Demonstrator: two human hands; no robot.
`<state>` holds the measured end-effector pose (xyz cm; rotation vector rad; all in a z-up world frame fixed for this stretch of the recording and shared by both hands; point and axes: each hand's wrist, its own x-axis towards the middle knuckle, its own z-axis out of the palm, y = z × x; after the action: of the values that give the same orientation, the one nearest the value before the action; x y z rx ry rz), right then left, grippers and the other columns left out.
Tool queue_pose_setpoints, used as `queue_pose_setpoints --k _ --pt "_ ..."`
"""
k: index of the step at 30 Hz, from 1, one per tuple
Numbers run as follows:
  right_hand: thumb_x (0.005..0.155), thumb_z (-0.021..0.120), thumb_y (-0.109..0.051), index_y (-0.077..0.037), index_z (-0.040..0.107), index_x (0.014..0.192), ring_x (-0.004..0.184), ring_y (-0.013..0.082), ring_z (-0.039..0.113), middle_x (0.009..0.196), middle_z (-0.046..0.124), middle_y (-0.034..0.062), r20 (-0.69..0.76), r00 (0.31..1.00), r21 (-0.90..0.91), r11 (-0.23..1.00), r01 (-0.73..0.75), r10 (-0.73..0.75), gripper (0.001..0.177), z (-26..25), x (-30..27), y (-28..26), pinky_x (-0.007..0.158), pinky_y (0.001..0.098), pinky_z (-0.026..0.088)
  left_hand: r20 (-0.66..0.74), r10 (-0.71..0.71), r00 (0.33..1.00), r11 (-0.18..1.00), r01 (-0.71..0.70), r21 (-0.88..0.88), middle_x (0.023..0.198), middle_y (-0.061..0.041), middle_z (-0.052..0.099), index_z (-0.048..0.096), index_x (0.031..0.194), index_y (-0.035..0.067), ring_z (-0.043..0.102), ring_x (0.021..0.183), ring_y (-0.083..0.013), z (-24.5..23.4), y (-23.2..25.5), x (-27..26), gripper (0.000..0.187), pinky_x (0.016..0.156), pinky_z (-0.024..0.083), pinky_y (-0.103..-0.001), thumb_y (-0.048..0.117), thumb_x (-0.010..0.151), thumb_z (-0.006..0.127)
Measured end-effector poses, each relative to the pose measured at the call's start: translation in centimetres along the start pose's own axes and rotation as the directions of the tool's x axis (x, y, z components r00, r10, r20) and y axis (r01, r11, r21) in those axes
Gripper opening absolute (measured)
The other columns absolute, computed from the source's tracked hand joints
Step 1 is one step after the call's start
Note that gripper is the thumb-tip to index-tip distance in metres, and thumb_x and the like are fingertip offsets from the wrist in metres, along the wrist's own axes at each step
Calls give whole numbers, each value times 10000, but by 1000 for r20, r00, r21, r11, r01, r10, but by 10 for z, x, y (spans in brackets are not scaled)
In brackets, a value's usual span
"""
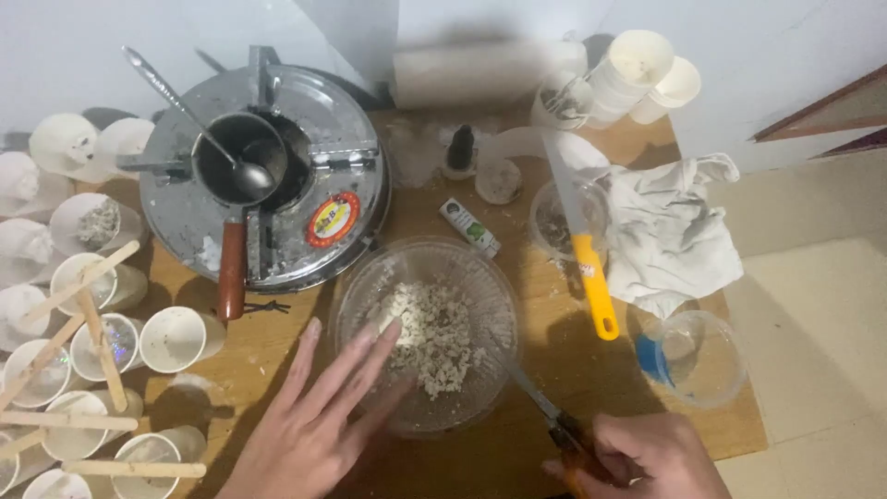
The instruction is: Preparing and lighting a portable stove to melt wax for candle making
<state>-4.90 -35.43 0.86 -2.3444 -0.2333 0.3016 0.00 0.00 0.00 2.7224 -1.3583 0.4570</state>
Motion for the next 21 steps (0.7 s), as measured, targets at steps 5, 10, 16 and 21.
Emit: queue_pose_setpoints --k 5,10,16,21 --pt "680 1010 -338 -180 559 567 420 85 402 485 494 -73 13 995 -55 994 99 -99 491 3 5 -5 398 256 353 -126 -101 987 944 55 -326 1583 -166 367 689 1173 161 255 1505 -332 6 0 -19 262 1202 212 -705 276 1021 510" --pt "669 1044 -315 -158 544 535 418 87 417 449 490 -61 30 997 -63 995 -73 75 541 6 3 -7 411 282 346 -263 -265 928 894 134 -427 1506 -98 466 775 920 206 217 1498 -324 16 5 -22 121 1211 234 -689 245 976 676" --pt "692 1006 -289 -161 452 528 402 78 416 456 505 -68 22 1000 -1 1000 -2 2 592 7 -1 -2 390 261 363 -374 -306 876 935 203 -291 1447 -216 512 758 1178 288 281 1452 -406 34 11 -39 257 1210 293 -632 315 1027 552" --pt "637 1055 -282 -156 478 534 410 76 400 436 490 -63 1 996 -19 996 -87 87 600 10 -6 0 389 272 354 -606 -254 754 933 356 52 1193 -175 693 782 1077 328 353 1346 -340 53 24 -53 248 1066 418 -600 420 1029 557"
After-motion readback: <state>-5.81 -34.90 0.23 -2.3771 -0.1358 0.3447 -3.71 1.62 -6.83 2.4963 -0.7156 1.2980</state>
